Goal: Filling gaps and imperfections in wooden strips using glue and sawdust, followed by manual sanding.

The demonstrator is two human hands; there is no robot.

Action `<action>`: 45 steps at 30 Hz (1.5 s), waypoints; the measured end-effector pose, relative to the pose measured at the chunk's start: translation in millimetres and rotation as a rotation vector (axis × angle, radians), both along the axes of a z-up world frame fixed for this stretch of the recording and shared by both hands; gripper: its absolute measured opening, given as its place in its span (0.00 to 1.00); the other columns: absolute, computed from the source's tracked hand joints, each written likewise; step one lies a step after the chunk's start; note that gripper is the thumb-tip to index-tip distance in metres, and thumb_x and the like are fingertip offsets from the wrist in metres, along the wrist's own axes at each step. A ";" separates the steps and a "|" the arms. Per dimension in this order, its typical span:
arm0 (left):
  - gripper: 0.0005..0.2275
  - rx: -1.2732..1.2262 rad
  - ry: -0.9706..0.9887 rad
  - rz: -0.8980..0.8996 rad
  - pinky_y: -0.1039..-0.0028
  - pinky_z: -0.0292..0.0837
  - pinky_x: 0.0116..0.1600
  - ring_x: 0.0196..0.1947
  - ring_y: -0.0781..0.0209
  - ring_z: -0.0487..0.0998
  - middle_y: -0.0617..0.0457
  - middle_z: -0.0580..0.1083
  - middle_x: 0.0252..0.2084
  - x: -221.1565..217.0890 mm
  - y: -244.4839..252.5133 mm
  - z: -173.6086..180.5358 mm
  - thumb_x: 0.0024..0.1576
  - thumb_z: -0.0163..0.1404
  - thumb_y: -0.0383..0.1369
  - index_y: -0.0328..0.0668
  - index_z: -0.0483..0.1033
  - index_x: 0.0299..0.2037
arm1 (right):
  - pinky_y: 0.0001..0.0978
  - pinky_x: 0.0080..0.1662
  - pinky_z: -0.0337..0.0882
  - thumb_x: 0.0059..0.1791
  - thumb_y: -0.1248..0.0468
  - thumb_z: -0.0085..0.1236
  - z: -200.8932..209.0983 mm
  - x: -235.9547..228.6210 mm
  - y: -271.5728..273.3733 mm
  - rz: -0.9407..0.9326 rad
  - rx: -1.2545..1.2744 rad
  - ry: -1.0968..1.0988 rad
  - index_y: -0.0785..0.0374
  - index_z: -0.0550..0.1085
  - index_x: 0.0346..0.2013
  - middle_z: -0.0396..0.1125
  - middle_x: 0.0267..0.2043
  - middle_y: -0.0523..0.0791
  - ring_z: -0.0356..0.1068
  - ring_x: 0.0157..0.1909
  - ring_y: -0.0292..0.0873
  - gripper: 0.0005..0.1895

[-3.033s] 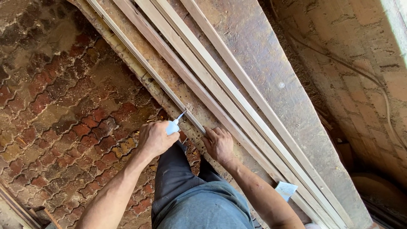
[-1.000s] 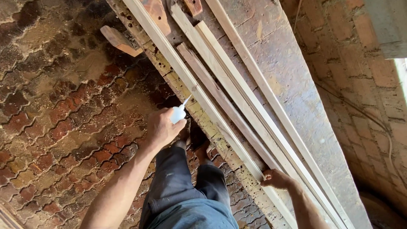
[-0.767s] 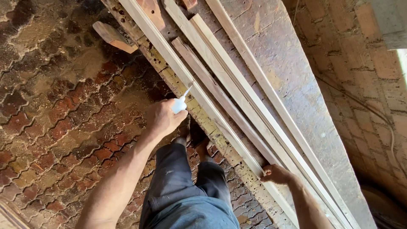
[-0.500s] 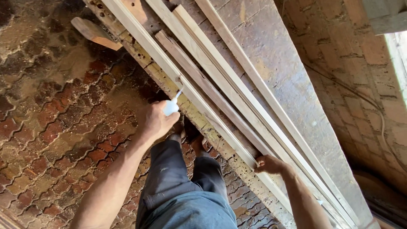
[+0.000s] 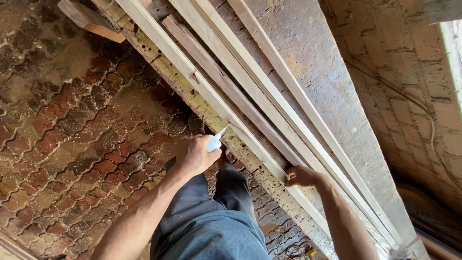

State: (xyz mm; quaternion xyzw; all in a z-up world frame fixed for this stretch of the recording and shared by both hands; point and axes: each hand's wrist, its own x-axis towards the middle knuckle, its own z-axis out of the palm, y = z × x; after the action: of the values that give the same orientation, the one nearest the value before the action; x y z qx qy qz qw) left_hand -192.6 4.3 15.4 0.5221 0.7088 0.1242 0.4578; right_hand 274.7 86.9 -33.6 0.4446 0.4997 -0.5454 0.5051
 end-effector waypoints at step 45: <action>0.15 0.056 -0.107 0.052 0.59 0.66 0.47 0.30 0.58 0.76 0.52 0.79 0.32 18.2 -22.4 25.6 0.52 0.60 0.45 0.44 0.82 0.42 | 0.47 0.52 0.76 0.53 0.53 0.50 45.9 18.4 -61.6 -0.379 0.303 0.387 0.57 0.71 0.63 0.74 0.55 0.50 0.75 0.48 0.42 0.25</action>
State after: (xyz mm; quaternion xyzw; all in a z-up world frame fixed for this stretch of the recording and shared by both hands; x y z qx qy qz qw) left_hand -174.5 -18.1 41.0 0.5086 0.6929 0.1837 0.4769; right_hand 293.1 25.3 12.3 0.4879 0.5703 -0.6239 0.2177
